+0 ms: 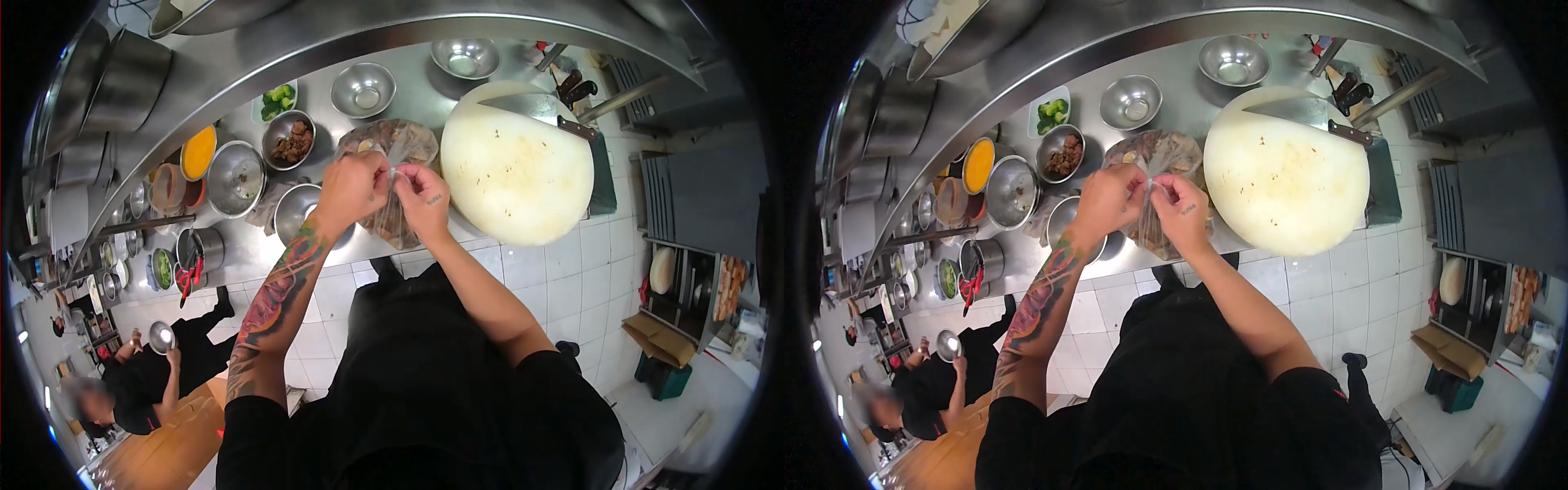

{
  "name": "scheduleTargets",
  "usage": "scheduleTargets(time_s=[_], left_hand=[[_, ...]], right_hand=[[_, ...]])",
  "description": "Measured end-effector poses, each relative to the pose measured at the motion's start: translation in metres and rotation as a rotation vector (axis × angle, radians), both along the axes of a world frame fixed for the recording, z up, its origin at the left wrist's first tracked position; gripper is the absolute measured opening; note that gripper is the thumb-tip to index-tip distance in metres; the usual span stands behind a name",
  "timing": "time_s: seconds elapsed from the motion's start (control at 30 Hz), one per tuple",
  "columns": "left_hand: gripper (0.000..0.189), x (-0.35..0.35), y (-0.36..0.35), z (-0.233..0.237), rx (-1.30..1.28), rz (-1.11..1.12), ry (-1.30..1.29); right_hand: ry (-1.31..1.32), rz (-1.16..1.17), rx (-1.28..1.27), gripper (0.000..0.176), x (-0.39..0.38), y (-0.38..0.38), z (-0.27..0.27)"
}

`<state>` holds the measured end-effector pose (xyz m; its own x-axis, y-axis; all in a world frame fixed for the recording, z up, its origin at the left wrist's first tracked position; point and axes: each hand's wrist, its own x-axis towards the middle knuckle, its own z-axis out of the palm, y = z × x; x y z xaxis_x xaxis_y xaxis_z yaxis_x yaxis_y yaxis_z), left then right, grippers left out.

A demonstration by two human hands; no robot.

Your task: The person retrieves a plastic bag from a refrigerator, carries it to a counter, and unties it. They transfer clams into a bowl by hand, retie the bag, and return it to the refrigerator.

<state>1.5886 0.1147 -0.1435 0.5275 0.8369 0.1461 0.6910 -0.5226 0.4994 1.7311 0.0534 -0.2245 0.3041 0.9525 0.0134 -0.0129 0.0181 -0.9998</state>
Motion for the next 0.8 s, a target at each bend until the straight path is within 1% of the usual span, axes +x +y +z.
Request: scheduleTargets(time_s=[0.07,0.13,0.2,0.27,0.33,0.37,0.43,0.5,0.57,0.63,0.7,0.73,0.8], left_hand=[[0.011,0.0,0.001,0.002,-0.03,0.019,-0.003],[0.012,0.002,0.002,0.009,-0.142,0.038,-0.028],[0.013,0.004,0.003,0.009,-0.147,0.033,-0.014],[0.014,0.005,0.004,0.009,-0.148,0.027,0.001],[0.016,0.005,0.005,0.003,-0.053,-0.035,0.01],[0.016,0.004,0.006,-0.001,-0.048,-0.039,0.008],[0.017,0.0,0.005,-0.004,0.077,-0.07,0.019],[0.017,-0.002,0.006,-0.001,0.126,-0.076,0.019],[0.017,-0.001,0.007,0.002,0.173,-0.074,0.016],[0.018,-0.002,0.007,0.005,0.231,-0.128,0.074],[0.019,-0.001,0.006,0.007,0.243,-0.159,0.059],[0.021,0.0,0.006,0.008,0.247,-0.192,0.051],[0.023,-0.002,0.005,0.01,0.242,-0.197,0.062]], right_hand=[[-0.004,-0.014,0.038,0.011,0.0,0.001,-0.001],[-0.009,-0.028,0.074,0.011,0.001,0.0,0.0],[-0.037,-0.028,0.137,0.013,0.002,0.0,0.001],[-0.005,-0.01,0.126,0.013,0.003,-0.002,-0.003],[0.025,0.002,0.116,0.014,0.006,-0.003,-0.003],[0.011,0.024,0.093,0.014,0.008,-0.003,-0.003],[-0.007,0.037,0.073,0.015,0.014,-0.005,0.008],[-0.114,0.047,0.116,0.016,0.025,-0.007,0.026],[-0.136,0.056,0.116,0.019,0.028,-0.003,0.043],[-0.16,0.068,0.117,0.022,0.027,0.003,0.049],[-0.046,0.161,-0.026,0.028,0.024,0.018,0.048],[-0.055,0.157,-0.017,0.028,0.024,0.023,0.046],[-0.055,0.261,-0.156,0.032,0.025,0.031,0.04]])
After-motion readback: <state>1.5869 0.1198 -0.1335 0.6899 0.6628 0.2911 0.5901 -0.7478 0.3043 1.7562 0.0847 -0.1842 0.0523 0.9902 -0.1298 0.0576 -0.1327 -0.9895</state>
